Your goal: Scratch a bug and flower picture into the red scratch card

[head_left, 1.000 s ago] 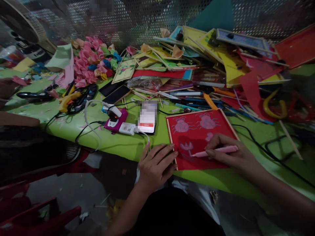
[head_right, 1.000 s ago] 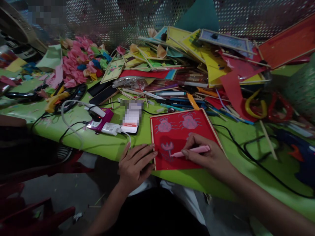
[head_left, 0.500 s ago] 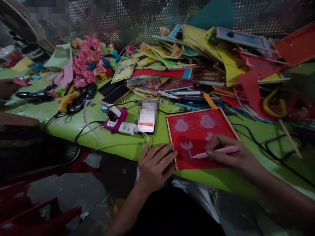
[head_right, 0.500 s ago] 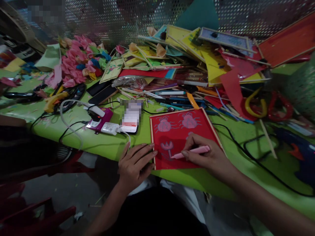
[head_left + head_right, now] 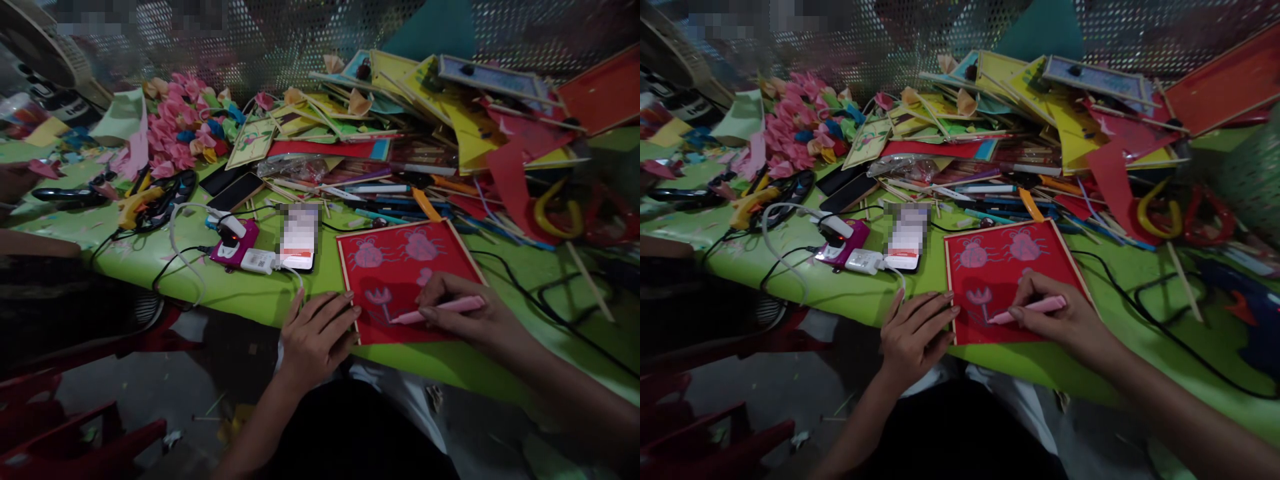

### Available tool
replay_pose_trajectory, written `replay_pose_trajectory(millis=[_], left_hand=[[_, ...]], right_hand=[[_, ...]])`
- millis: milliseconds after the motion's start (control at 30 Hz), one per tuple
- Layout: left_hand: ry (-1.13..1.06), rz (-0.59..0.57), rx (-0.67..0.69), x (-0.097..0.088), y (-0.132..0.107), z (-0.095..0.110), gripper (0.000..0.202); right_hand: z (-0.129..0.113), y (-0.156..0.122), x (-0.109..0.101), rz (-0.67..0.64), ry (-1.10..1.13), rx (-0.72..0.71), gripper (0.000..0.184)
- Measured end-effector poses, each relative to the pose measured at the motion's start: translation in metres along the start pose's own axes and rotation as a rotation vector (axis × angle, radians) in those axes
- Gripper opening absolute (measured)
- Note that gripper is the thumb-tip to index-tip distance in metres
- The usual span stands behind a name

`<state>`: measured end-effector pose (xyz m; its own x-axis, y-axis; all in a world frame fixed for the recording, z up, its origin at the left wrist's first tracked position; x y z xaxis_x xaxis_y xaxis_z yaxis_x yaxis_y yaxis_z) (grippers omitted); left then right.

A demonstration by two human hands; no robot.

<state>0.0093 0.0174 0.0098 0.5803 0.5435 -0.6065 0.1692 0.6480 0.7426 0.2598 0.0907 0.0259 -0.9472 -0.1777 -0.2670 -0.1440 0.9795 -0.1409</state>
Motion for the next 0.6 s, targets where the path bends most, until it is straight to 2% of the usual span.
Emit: replay_pose_trajectory(millis=[600], left_hand=[[0.005, -0.006, 0.004, 0.0011, -0.0028, -0.0013, 0.029]], right_hand=[[0.0023, -0.0001, -0.0009, -0.003, -0.046, -0.014, 0.038]])
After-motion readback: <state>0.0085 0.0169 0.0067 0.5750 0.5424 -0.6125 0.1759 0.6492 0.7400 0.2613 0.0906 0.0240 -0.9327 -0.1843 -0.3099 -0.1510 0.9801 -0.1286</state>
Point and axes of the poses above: each hand's wrist, its own y-axis towards the middle knuckle, its own x-axis out of the palm, z = x × y, the point moved 4 cm from there along y, towards the middle knuckle, and after that the axes turned 13 degrees about z, right-handed, at the moved point
